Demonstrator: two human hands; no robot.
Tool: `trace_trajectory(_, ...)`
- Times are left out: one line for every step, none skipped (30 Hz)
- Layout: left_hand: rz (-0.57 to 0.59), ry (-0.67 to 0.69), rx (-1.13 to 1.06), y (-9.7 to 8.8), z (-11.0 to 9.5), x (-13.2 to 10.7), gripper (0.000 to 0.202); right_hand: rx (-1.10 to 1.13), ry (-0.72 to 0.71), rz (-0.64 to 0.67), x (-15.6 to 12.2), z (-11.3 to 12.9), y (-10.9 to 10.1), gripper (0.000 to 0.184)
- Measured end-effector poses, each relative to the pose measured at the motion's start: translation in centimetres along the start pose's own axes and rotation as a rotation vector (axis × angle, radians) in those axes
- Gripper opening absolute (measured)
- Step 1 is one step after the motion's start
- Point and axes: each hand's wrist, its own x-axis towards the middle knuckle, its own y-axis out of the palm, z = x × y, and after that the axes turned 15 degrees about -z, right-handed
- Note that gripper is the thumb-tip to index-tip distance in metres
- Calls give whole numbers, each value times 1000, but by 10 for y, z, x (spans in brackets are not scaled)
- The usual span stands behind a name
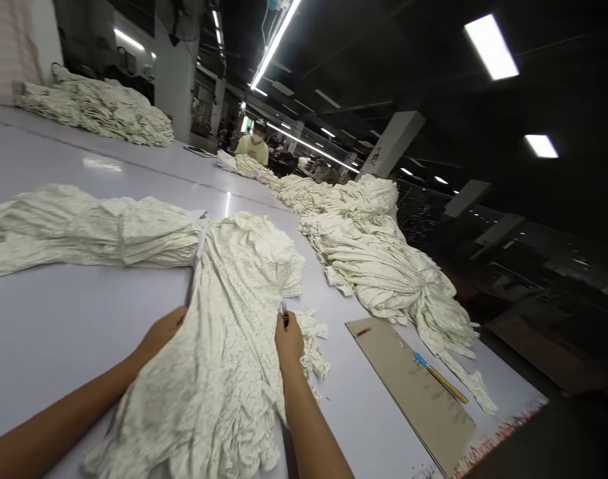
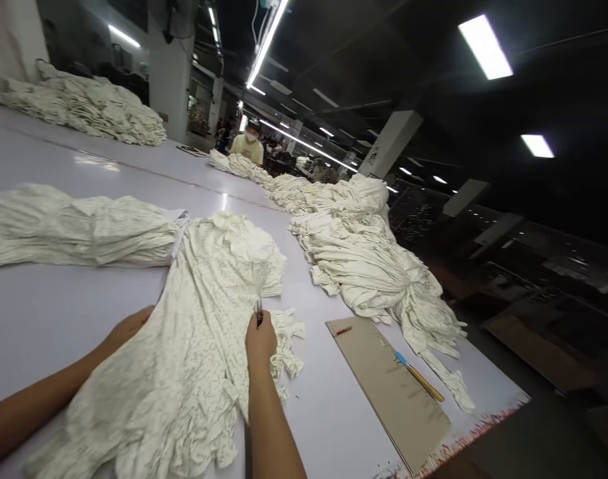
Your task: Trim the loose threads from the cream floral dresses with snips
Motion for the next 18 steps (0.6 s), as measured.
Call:
trace_trajectory(46, -28, -35, 0, 5, -15, 36, 8, 6, 5, 2, -1, -1, 29)
trace_trajectory(89, -50, -67, 0, 7, -30, 35, 19, 8, 9, 4, -1, -2, 29)
trace_trajectory(124, -71, -96, 0, 8, -45, 32, 34, 5, 13, 4, -2, -3, 30)
trace_trajectory(150, -94, -119, 0, 7, -60, 28, 52, 0, 19, 4, -3, -3, 31)
trace_trajectory(167, -116, -137, 1, 5, -73, 24, 71, -5, 25, 4, -5, -4, 31)
trace_trajectory(178, -137, -148, 3, 1, -85, 22, 91, -9, 31, 2, -6, -4, 31)
trace_trajectory(187, -159, -154, 4, -2, -95, 21, 111, -11, 36, 1, -7, -5, 31)
trace_trajectory(198, -181, -159, 7, -6, -104, 20, 132, -12, 39, 0, -9, -6, 31)
trace_trajectory(210, -202, -162, 9, -10, -112, 20, 156, -13, 37, -2, -11, -7, 30)
trace_trajectory(224, -221, -165, 11, -13, -119, 20, 183, -13, 30, -3, -13, -9, 29)
trace_trajectory(238, -237, -169, 12, -16, -124, 20, 215, -15, 16, -4, -14, -13, 28)
trace_trajectory(246, -250, -173, 12, -19, -128, 20, 252, -21, 0, -5, -15, -17, 27)
trace_trajectory(247, -260, -178, 12, -22, -132, 20, 293, -30, -16, -7, -14, -23, 26)
trace_trajectory(243, -267, -183, 11, -23, -134, 21, 337, -43, -30, -10, -13, -29, 26)
trace_trajectory(234, -274, -187, 10, -25, -135, 22, 384, -65, -39, -15, -10, -37, 27)
trace_trajectory(224, -279, -192, 9, -25, -136, 22, 428, -94, -40, -22, -6, -46, 28)
trace_trajectory(214, -282, -193, 8, -26, -137, 22, 470, -132, -37, -31, 0, -54, 31)
trace_trajectory(200, -284, -192, 8, -26, -138, 21, 507, -186, -23, -43, 8, -62, 33)
